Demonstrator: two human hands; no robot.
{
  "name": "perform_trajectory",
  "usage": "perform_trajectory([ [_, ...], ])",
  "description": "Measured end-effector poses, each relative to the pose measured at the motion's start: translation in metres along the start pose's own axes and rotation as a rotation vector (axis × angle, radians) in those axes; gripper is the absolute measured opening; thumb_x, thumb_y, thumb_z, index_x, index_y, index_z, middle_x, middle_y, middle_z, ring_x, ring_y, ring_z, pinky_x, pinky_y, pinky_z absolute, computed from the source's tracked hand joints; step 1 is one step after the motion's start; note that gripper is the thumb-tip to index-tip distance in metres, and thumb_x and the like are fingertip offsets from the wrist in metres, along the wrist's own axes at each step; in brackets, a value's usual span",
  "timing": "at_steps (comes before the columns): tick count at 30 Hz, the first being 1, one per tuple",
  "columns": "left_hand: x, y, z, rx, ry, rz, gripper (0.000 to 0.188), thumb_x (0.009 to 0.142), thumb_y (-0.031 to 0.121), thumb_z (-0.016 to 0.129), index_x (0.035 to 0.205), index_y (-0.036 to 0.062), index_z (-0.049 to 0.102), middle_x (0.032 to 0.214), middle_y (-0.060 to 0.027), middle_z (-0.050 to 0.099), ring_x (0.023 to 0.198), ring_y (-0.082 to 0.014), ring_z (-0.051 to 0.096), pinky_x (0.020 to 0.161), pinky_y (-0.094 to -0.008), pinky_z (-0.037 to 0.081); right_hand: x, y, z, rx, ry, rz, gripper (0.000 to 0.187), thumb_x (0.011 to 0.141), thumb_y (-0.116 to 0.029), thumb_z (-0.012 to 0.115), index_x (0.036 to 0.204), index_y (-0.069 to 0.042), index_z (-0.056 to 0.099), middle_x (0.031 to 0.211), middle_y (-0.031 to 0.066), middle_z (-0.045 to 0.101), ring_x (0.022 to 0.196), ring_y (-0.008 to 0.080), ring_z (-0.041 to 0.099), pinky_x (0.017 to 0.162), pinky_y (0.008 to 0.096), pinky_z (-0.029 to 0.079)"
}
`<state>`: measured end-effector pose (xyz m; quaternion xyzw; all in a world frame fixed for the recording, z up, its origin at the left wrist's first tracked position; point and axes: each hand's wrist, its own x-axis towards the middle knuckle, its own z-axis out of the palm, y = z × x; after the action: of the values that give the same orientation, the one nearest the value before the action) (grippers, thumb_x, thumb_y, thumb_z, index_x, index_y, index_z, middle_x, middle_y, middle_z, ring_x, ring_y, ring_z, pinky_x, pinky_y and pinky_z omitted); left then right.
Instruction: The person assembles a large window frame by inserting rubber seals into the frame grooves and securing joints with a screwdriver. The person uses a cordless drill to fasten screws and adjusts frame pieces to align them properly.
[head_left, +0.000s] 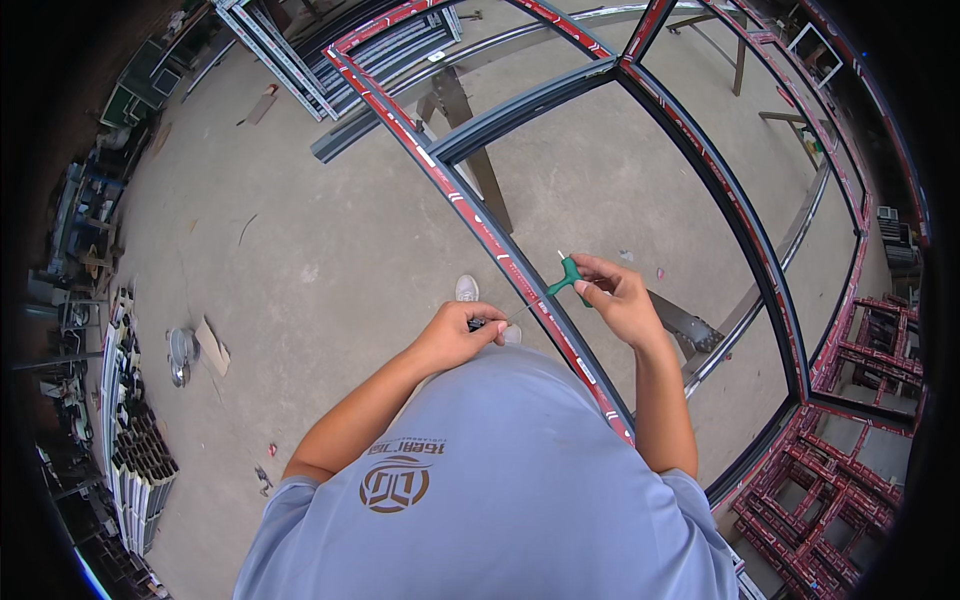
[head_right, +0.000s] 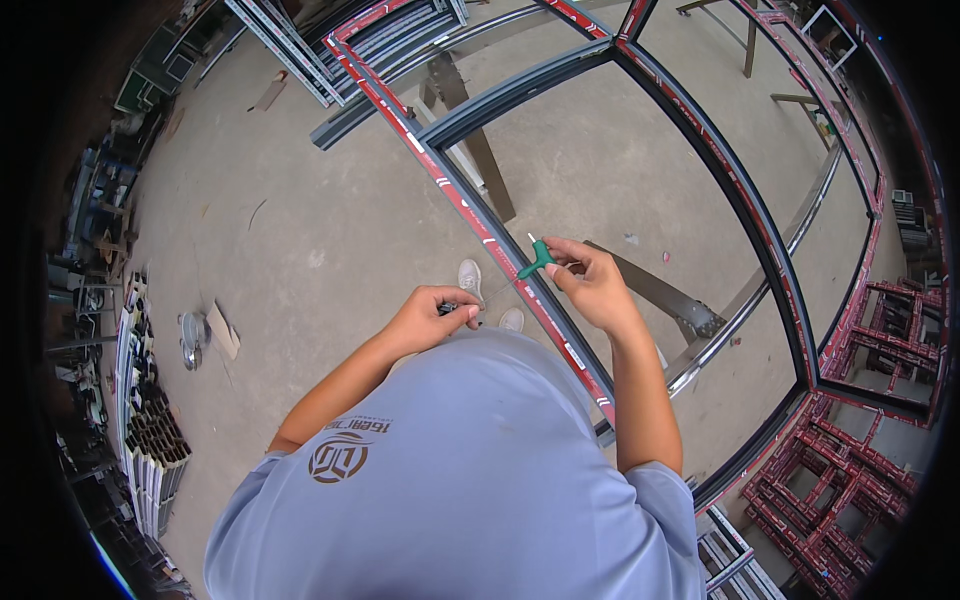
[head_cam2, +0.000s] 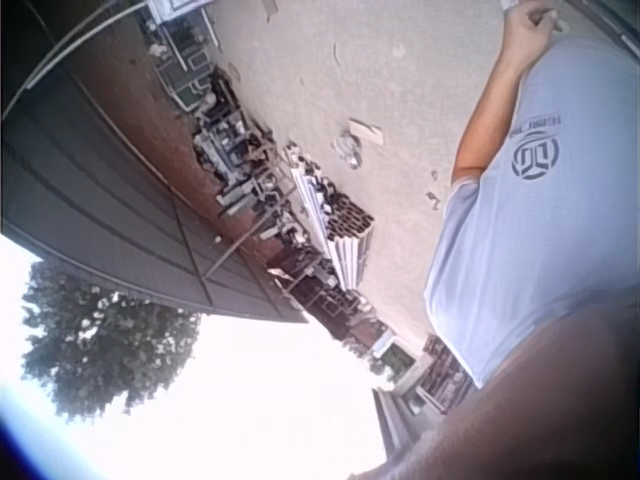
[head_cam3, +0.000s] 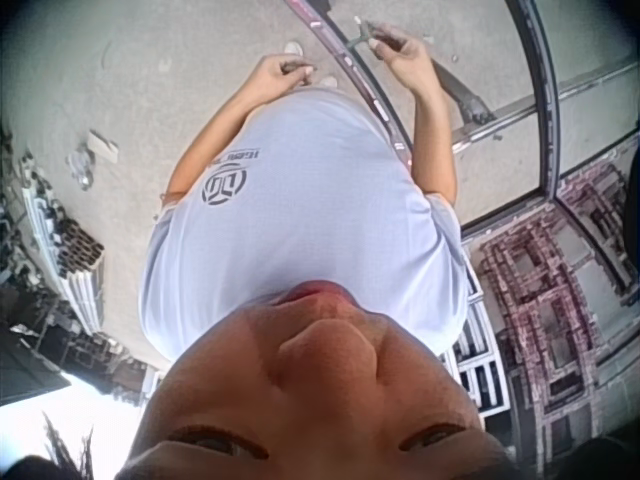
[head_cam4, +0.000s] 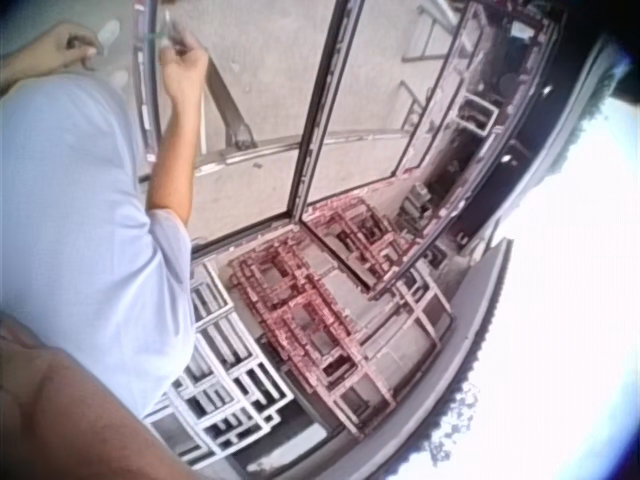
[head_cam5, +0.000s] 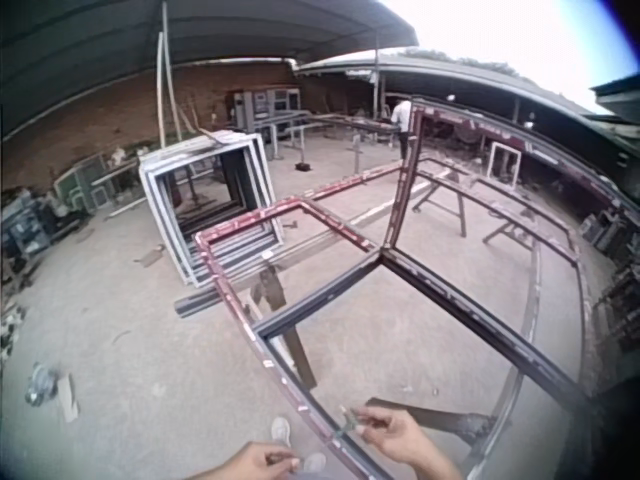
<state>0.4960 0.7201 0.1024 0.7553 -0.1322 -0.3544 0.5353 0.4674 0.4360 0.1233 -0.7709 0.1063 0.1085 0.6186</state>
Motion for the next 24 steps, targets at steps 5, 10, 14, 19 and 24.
perform_trajectory([
  [5, 0.003, 0.001, -0.003, -0.199, -0.088, -0.060, 0.021, 0.098, 0.018, 0.065, 0.104, 0.0000, 0.074, 0.084, -0.0043, 0.074, 0.065, -0.0068, 0.053, 0.061, -0.0256, 0.045, 0.007, 0.016, 0.000, 0.153, -0.024, -0.267, 0.023, 0.086, 0.009, 0.058, 0.096, -0.004, 0.073, 0.126, 0.0097, 0.066, 0.120, 0.0223, 0.060, 0.104, 0.0346, 0.045],
  [10, 0.001, 0.004, -0.004, -0.344, -0.057, -0.110, 0.024, 0.099, 0.017, 0.066, 0.109, -0.0041, 0.072, 0.086, -0.0087, 0.073, 0.063, -0.0059, 0.050, 0.057, -0.0230, 0.041, 0.013, 0.023, -0.001, 0.355, -0.064, -0.258, 0.019, 0.088, -0.002, 0.055, 0.087, -0.005, 0.073, 0.143, 0.0146, 0.058, 0.130, 0.0282, 0.054, 0.112, 0.0430, 0.038],
  [14, 0.001, 0.003, -0.006, -0.352, -0.020, -0.142, 0.024, 0.100, 0.018, 0.065, 0.110, -0.0035, 0.071, 0.088, -0.0084, 0.074, 0.063, -0.0060, 0.050, 0.057, -0.0227, 0.041, 0.018, 0.019, -0.002, 0.347, -0.117, -0.272, 0.015, 0.093, -0.008, 0.060, 0.091, -0.004, 0.074, 0.145, 0.0160, 0.055, 0.134, 0.0289, 0.051, 0.113, 0.0438, 0.038],
  [19, -0.002, 0.000, -0.020, -0.392, 0.032, -0.146, 0.024, 0.100, 0.017, 0.066, 0.111, -0.0034, 0.071, 0.088, -0.0096, 0.074, 0.063, -0.0054, 0.050, 0.056, -0.0218, 0.041, 0.037, 0.007, 0.002, 0.286, -0.217, -0.379, 0.019, 0.092, -0.005, 0.068, 0.110, -0.002, 0.073, 0.145, 0.0137, 0.055, 0.132, 0.0261, 0.053, 0.113, 0.0422, 0.040],
  [24, -0.002, 0.000, -0.040, -0.455, 0.095, -0.182, 0.024, 0.100, 0.017, 0.066, 0.111, -0.0038, 0.071, 0.088, -0.0102, 0.074, 0.063, -0.0052, 0.050, 0.056, -0.0213, 0.041, 0.062, 0.001, 0.022, 0.397, -0.223, -0.155, 0.028, 0.093, 0.001, 0.062, 0.120, -0.002, 0.071, 0.130, 0.0087, 0.064, 0.121, 0.0204, 0.060, 0.106, 0.0371, 0.046],
])
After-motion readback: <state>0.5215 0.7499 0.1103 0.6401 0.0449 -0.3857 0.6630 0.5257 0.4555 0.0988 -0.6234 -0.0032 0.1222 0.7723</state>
